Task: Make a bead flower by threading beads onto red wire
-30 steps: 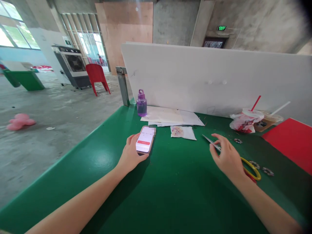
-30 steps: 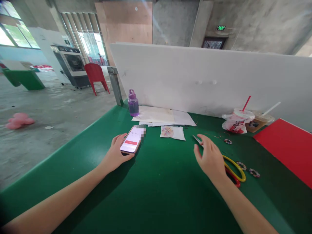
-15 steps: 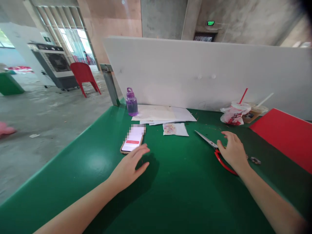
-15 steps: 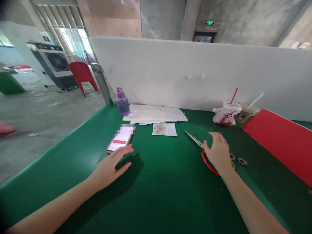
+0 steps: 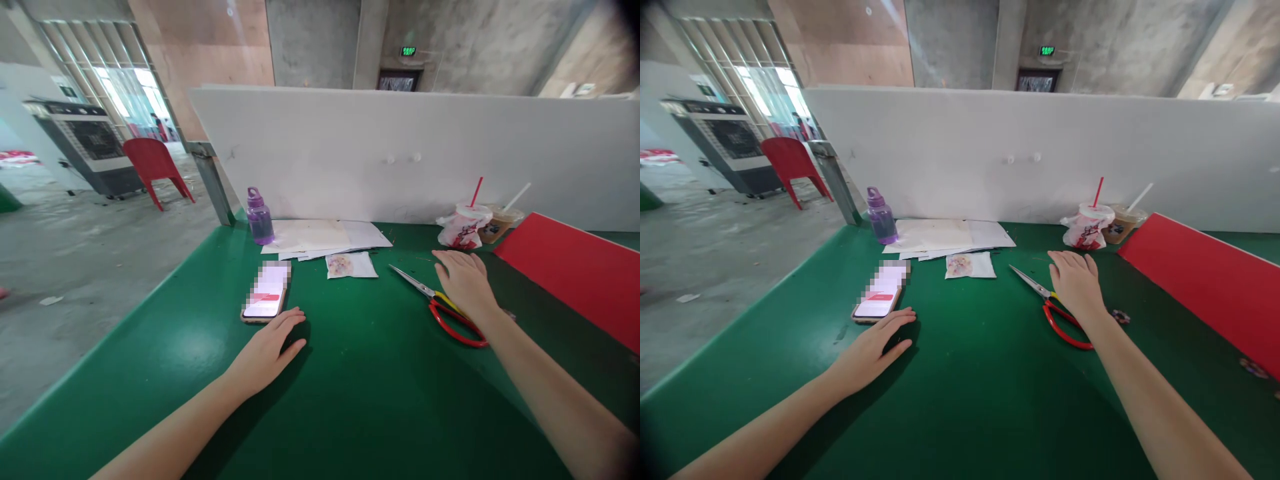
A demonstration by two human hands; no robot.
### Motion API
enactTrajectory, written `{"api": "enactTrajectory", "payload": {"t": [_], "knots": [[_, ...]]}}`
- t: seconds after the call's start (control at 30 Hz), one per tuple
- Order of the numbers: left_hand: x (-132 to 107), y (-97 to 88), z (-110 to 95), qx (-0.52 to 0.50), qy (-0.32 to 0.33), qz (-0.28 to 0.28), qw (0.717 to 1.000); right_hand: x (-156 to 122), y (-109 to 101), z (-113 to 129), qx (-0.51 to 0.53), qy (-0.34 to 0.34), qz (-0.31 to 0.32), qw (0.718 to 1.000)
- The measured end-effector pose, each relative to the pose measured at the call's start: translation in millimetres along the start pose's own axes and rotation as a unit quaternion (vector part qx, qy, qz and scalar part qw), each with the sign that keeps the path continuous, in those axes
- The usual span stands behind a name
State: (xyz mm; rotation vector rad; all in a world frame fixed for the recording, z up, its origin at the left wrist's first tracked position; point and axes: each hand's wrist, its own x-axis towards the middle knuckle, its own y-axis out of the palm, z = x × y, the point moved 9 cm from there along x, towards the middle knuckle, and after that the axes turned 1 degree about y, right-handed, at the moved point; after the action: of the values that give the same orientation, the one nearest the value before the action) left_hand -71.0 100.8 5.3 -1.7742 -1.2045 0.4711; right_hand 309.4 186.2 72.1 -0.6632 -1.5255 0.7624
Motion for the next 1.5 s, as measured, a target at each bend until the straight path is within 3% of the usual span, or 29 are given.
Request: {"api": "enactTrajectory", "payload": {"t": [0.23,0.33,0.43,0.57,0.67,0.77,0.9,1.03,1.2,1.5], "knots": [[-3.3,-2.2,-9.2,0.007,0.007,0.014,1.000,26.6,32.7,4.3,-0.031,-0.012,0.095,0.995],[-4.8,-4.7,-11.8,0.006,0.012,0.013,1.000,30.2,35.4,10.6,-0.023,-0.015,0.121,0.992],[-5.7,-6.2,-13.8,0.004,0.016,0.012,1.000,31.9,20.0,21.4,-0.001,-0.015,0.104,0.995],[-5.9,-6.1,-14.6,0.001,0.017,0.008,1.000,28.3,-25.3,42.0,0.035,-0.004,0.025,0.999],[-5.9,-5.3,-15.1,-0.004,0.019,0.002,1.000,14.4,-59.2,70.7,0.085,-0.020,-0.015,0.996],[-6.7,-5.2,-19.0,-0.014,0.022,-0.005,1.000,-12.1,-79.8,113.2,0.138,-0.064,-0.012,0.988],[-8.9,-5.2,-34.5,-0.044,0.040,-0.007,0.998,-58.9,-83.6,174.7,0.192,-0.143,0.044,0.970],[-11.1,-3.1,-47.6,-0.096,0.034,-0.012,0.995,-95.1,-78.6,214.0,0.202,-0.215,0.094,0.951],[-9.0,3.3,-53.0,-0.183,-0.005,-0.031,0.983,-109.0,-74.4,223.4,0.186,-0.243,0.118,0.945],[8.9,9.9,-57.4,-0.325,-0.047,-0.067,0.942,-109.3,-69.7,212.7,0.172,-0.252,0.143,0.941]]}}
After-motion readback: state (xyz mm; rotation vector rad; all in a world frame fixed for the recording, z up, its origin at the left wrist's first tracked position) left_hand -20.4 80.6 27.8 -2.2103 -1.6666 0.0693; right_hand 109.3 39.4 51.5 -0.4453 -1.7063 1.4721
